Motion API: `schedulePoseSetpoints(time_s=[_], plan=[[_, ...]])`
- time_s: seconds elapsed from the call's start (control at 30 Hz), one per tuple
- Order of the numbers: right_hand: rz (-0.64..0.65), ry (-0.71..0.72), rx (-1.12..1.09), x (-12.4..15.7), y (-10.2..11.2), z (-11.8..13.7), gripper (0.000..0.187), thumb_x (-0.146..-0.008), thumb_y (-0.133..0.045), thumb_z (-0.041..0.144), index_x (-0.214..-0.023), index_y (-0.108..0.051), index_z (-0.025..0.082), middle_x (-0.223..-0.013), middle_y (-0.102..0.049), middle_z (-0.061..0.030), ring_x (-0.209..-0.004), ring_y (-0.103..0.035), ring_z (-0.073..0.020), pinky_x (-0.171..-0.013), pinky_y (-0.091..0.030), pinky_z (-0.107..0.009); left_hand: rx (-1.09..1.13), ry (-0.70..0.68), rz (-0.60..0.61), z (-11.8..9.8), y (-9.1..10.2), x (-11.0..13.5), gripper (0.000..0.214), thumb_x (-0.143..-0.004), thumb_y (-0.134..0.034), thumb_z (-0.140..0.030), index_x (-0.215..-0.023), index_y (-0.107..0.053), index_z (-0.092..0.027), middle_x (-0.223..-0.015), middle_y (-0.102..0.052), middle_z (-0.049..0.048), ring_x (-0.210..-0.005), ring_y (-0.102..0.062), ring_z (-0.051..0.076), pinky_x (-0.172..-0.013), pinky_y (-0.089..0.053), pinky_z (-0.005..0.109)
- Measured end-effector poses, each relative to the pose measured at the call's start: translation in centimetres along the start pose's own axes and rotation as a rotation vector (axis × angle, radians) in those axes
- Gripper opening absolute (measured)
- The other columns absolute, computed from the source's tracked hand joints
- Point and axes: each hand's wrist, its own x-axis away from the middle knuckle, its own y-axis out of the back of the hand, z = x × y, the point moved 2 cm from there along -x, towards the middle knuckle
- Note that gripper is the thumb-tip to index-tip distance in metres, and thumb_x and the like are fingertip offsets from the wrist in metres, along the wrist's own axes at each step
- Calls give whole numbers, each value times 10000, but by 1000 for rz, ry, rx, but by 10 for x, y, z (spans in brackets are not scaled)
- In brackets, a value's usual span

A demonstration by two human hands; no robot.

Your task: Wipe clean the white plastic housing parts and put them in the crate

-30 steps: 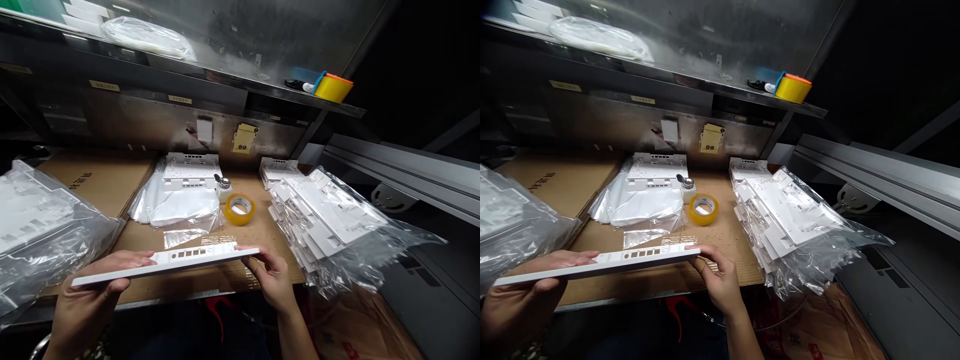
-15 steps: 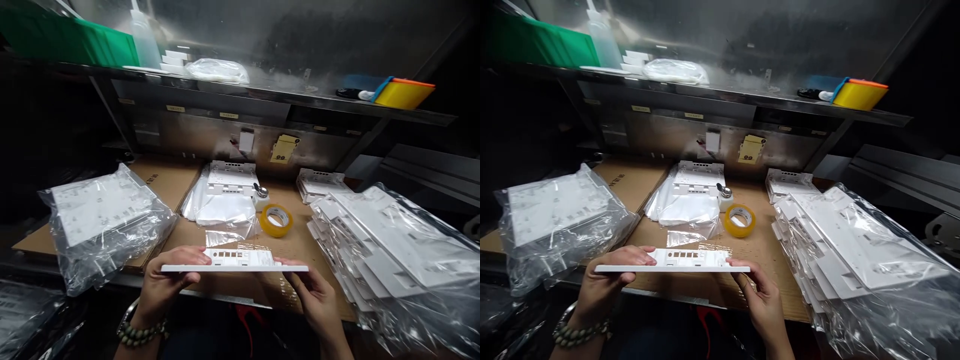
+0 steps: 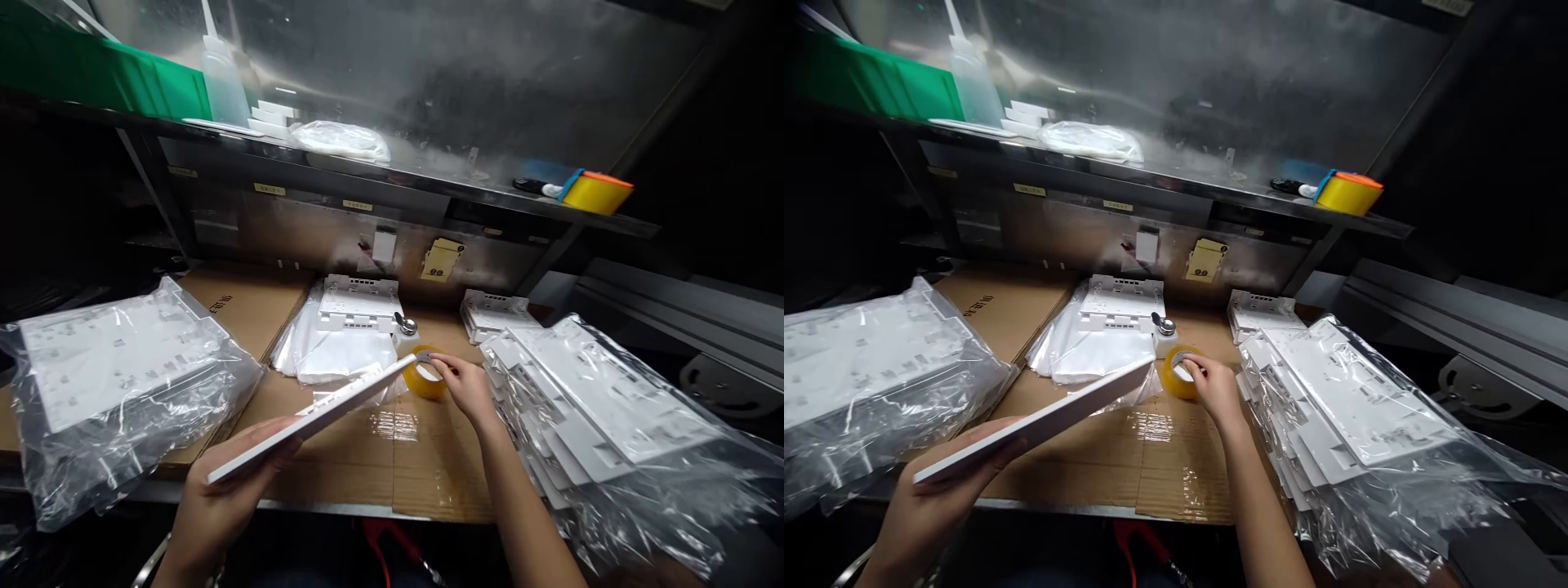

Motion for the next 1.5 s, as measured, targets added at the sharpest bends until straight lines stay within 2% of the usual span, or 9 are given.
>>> schedulePoseSetpoints(time_s=[0.07, 0.2, 0.33, 0.47, 0.7, 1.07, 1.2, 1.3, 1.5], plan=[[73, -71, 178, -31, -7, -4, 261, -1002, -616, 400, -1118, -731, 196, -1178, -751, -83, -1108, -703, -237, -1021, -542, -467, -6, 45, -147, -4, -8, 1, 210, -796, -840, -368, -991, -823, -291, -1042, -814, 8, -991, -756, 264, -960, -597, 343], [207, -133, 415, -58, -26, -3, 249, -975, -676, 377, -1125, -687, 178, -1178, -707, -71, -1046, -691, -210, -943, -579, -441, -41, -47, -222, 1, -28, -5, 186, -838, -801, -368, -995, -818, -269, -1050, -810, 21, -969, -756, 271, -973, -590, 376], [199, -93, 476, -53, -21, 4, 244, -981, -663, 392, -1082, -690, 171, -1094, -718, -57, -978, -698, -197, -905, -586, -424, -52, -141, -155, 31, -38, -12, 211, -868, -767, -300, -1074, -807, -284, -1095, -807, 29, -985, -763, 272, -1017, -583, 394], [72, 20, 416, -60, 2, 19, 256, -1007, -616, 390, -1128, -678, 173, -1108, -720, -53, -1000, -694, -195, -906, -571, -405, -123, -249, 30, 55, -42, -13, 331, -896, -721, -232, -1209, -765, -332, -1204, -788, 2, -1067, -758, 233, -1065, -545, 315], [-21, 113, 421, -105, 4, 45, 204, -1001, -610, 305, -1145, -692, 186, -1169, -718, -61, -1050, -672, -205, -956, -523, -412, -98, -144, 70, 55, -41, -12, 310, -916, -696, -249, -1212, -763, -314, -1217, -781, 21, -1105, -743, 258, -1048, -562, 344], [-12, 206, 447, -116, -6, 46, 179, -928, -627, 178, -938, -802, 217, -1081, -704, -101, -1076, -585, -284, -881, -451, -372, -51, -71, 98, 55, -39, -16, 312, -920, -716, -222, -1209, -749, -333, -1220, -775, -13, -1091, -738, 212, -1038, -541, 282], [-108, 189, 324, -101, 1, 54, 139, -927, -644, 217, -963, -775, 189, -1052, -710, -109, -1041, -618, -286, -874, -468, -382, -52, -73, 107, 57, -41, -13, 331, -927, -711, -213, -1229, -733, -347, -1241, -762, -30, -1116, -723, 195, -1046, -524, 259], [-189, 212, 168, -60, 2, 75, 234, -1000, -579, 364, -1086, -722, 200, -1096, -715, -88, -1006, -655, -243, -856, -505, -354, -56, -73, 111, 58, -41, -12, 347, -931, -706, -199, -1245, -722, -345, -1256, -755, -29, -1129, -717, 198, -1058, -516, 268], [-79, 437, -265, 20, -36, 117, 103, -982, -629, 287, -1009, -711, 230, -986, -716, -56, -912, -672, -199, -794, -533, -314, -73, -67, 106, 53, -43, -11, 325, -919, -725, -192, -1221, -736, -310, -1237, -756, -2, -1114, -718, 228, -1049, -534, 318]])
